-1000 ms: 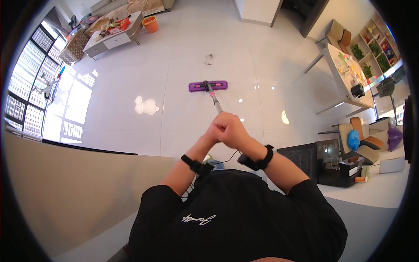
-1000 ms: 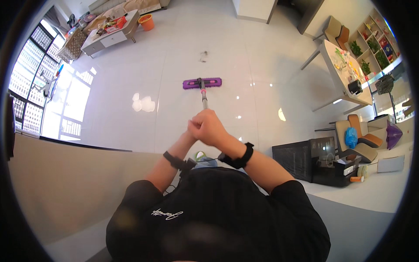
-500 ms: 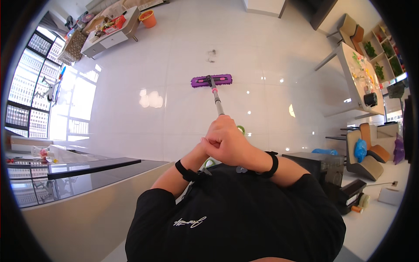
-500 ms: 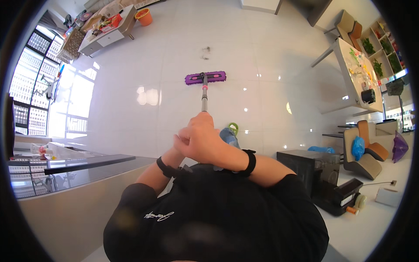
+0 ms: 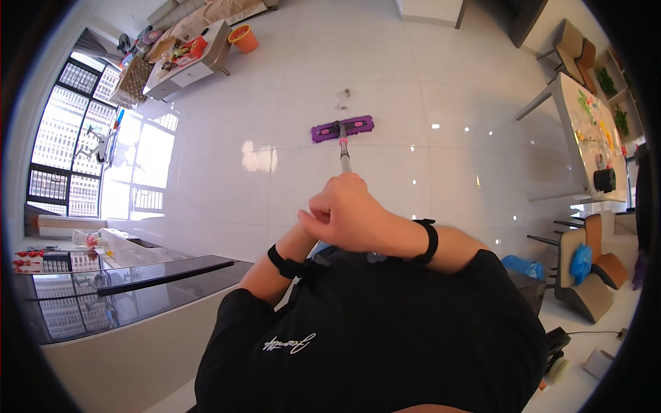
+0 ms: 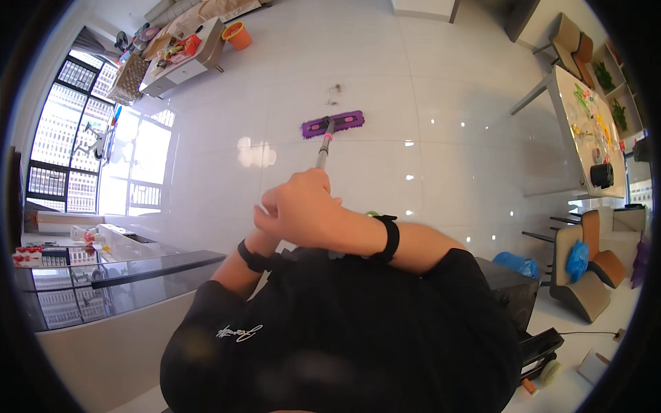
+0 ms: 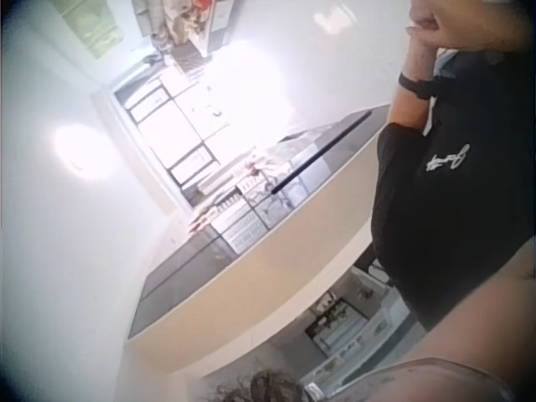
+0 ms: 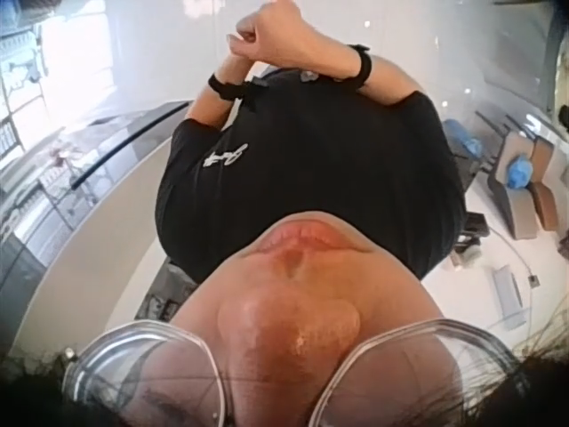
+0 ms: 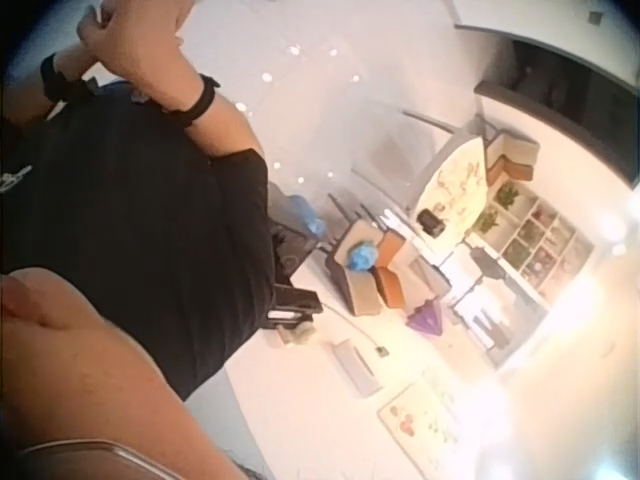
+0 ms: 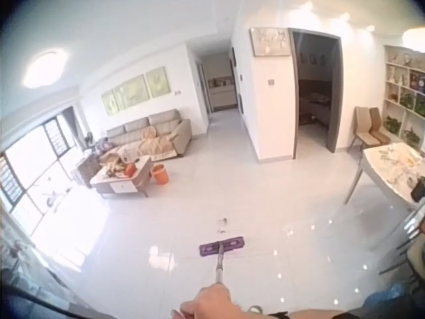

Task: The recorder is mopping a white tiled floor using a flat mop, moving from a hallway into a bedroom.

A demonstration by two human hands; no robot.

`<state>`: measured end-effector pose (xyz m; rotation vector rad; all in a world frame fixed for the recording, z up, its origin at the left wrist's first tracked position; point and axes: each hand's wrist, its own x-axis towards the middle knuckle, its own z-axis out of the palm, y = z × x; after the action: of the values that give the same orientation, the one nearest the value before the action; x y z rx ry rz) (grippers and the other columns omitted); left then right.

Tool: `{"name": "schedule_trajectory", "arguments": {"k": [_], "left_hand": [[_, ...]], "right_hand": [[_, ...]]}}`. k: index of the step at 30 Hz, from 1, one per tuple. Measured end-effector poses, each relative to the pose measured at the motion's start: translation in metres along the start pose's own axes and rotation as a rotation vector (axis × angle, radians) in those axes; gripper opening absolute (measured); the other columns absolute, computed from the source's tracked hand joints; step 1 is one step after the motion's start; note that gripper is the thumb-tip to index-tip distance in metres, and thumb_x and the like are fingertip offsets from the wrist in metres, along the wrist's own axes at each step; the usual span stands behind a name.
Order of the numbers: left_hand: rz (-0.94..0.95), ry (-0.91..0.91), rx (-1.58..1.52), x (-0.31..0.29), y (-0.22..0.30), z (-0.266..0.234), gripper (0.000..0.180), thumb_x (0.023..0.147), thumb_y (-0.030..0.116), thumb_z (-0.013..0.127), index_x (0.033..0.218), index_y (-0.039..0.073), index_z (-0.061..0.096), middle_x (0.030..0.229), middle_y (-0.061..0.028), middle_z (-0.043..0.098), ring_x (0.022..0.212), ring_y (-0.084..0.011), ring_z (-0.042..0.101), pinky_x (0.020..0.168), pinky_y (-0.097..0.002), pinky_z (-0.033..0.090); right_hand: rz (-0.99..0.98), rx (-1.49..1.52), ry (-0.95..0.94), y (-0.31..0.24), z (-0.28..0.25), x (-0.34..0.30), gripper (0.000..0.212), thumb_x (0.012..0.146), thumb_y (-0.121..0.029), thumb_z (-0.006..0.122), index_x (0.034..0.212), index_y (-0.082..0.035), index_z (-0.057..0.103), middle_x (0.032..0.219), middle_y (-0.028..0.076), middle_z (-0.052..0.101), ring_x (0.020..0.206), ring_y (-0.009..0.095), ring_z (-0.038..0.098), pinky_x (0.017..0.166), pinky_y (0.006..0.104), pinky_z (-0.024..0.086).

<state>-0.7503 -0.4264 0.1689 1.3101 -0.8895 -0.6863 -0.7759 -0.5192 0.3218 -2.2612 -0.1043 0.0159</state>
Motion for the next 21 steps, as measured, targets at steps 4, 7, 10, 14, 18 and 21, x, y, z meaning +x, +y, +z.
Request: {"name": "schedule_trajectory", "arguments": {"k": [4, 7, 10, 14, 18, 21], "left_hand": [[-0.009, 0.009, -0.041, 0.029, 0.002, 0.003, 0.012, 0.067, 0.017, 0.063, 0.068, 0.009, 0.054, 0.068, -0.0068, 0.054, 0.067, -0.0271, 0.053, 0.058, -0.0349, 0.041], [-0.011, 0.007, -0.076, 0.051, 0.003, -0.001, 0.013, 0.066, 0.017, 0.064, 0.067, 0.009, 0.053, 0.066, -0.0073, 0.053, 0.065, -0.0279, 0.053, 0.057, -0.0354, 0.041], [-0.012, 0.008, -0.111, 0.077, 0.002, -0.01, 0.014, 0.064, 0.017, 0.064, 0.065, 0.009, 0.053, 0.065, -0.0078, 0.053, 0.064, -0.0287, 0.053, 0.056, -0.0358, 0.04], [-0.01, 0.038, -0.158, 0.087, 0.012, 0.004, 0.015, 0.062, 0.017, 0.065, 0.063, 0.008, 0.052, 0.063, -0.0085, 0.053, 0.062, -0.0298, 0.053, 0.054, -0.0365, 0.04], [0.004, 0.053, -0.219, 0.101, 0.012, -0.019, 0.016, 0.06, 0.016, 0.066, 0.06, 0.008, 0.052, 0.061, -0.0093, 0.053, 0.06, -0.031, 0.053, 0.052, -0.0372, 0.04], [0.426, 0.028, 0.21, 0.13, 0.004, -0.057, 0.019, 0.057, 0.016, 0.067, 0.061, 0.007, 0.051, 0.059, -0.0101, 0.053, 0.058, -0.0325, 0.053, 0.05, -0.0378, 0.038]], "right_hand": [[-0.055, 0.072, 0.085, 0.011, -0.013, 0.009, 0.032, 0.073, -0.022, 0.063, 0.05, -0.007, 0.049, 0.047, 0.011, 0.047, 0.045, 0.031, 0.046, 0.05, 0.0411, 0.034], [0.022, 0.114, 0.119, 0.038, -0.015, 0.027, 0.034, 0.074, -0.013, 0.064, 0.049, -0.004, 0.043, 0.048, 0.011, 0.045, 0.048, 0.029, 0.045, 0.048, 0.0381, 0.034], [0.15, 0.145, 0.056, 0.057, -0.014, 0.032, 0.032, 0.075, -0.01, 0.063, 0.051, -0.003, 0.043, 0.051, 0.011, 0.046, 0.051, 0.028, 0.045, 0.05, 0.0373, 0.035], [0.082, 0.193, 0.029, 0.046, -0.044, 0.027, 0.027, 0.076, -0.005, 0.062, 0.057, -0.003, 0.043, 0.057, 0.009, 0.048, 0.056, 0.025, 0.046, 0.052, 0.0353, 0.037], [-0.078, 0.421, 0.014, 0.052, -0.064, 0.047, 0.019, 0.077, -0.002, 0.057, 0.063, -0.002, 0.045, 0.064, 0.008, 0.051, 0.058, 0.02, 0.049, 0.055, 0.0314, 0.041], [-0.219, 0.585, 0.173, 0.07, -0.046, 0.067, 0.02, 0.071, -0.012, 0.063, 0.063, -0.007, 0.045, 0.058, 0.004, 0.04, 0.059, 0.022, 0.045, 0.057, 0.0342, 0.034]]}}
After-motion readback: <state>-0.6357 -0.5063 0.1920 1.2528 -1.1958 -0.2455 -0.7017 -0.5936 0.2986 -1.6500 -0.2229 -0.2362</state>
